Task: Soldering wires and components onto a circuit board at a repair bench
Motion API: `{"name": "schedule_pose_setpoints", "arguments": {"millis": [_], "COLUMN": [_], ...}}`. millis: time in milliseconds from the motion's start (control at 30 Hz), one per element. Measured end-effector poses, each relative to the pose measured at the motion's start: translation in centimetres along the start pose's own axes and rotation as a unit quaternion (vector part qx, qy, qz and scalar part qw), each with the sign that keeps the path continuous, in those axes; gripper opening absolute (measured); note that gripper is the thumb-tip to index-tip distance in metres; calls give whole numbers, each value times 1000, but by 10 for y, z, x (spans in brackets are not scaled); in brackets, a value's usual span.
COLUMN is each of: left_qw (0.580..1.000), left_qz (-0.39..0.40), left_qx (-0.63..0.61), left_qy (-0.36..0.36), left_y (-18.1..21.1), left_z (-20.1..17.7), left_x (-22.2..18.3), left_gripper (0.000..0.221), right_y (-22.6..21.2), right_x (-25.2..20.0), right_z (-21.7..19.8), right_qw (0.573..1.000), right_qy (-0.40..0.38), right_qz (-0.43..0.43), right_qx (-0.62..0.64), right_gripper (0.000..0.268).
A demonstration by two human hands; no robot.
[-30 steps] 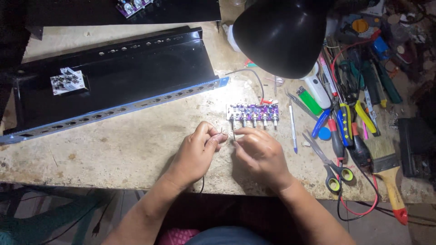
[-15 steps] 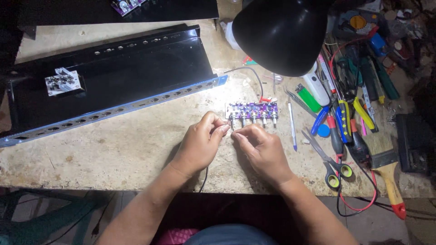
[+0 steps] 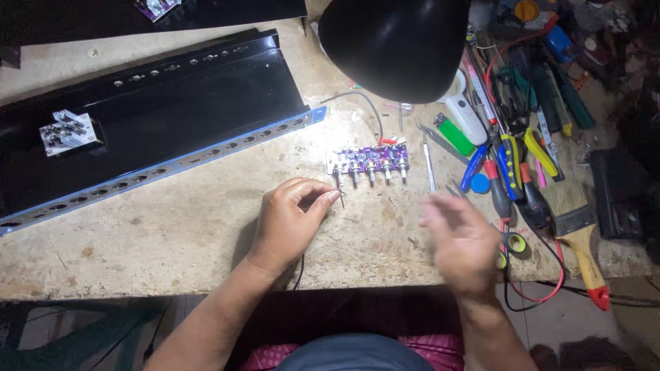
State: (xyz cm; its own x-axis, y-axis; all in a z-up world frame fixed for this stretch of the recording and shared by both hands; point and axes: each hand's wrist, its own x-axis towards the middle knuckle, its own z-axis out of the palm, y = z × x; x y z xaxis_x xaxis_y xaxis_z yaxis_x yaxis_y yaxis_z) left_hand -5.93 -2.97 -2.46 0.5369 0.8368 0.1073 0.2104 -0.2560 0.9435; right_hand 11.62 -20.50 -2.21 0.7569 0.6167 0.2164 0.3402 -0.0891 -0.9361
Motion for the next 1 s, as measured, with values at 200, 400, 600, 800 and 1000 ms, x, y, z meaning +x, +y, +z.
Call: {"name": "schedule_pose_setpoints", "arguments": {"millis": [200,400,600,800,1000], "left_qw": [997,998,992,999,997], "left_qz": [68,4,-122,-29,-58], "left_qx": [24,57,-27,-36,-41], "left_qy": [-5,-31,-24,-30,-40], "left_y": [-6,3,2,-11,-17], "left_z": [0,-5,-1,-3,-5], "left_x": [-1,-4,-3,0,0], "left_gripper": [9,11,11,6,8], "right_y": [51,110,141,256,290], "right_x": [38,53,77,107,47], "right_z": [-135,-225,-262,-367,-388], "right_qw": [954,913,871,877,901], "right_qy": [247,297,327,341,390], "right_qz": [121,180,183,206,188], "right_qx": [120,216,317,270,32], "right_gripper": [27,14,16,22,37]}}
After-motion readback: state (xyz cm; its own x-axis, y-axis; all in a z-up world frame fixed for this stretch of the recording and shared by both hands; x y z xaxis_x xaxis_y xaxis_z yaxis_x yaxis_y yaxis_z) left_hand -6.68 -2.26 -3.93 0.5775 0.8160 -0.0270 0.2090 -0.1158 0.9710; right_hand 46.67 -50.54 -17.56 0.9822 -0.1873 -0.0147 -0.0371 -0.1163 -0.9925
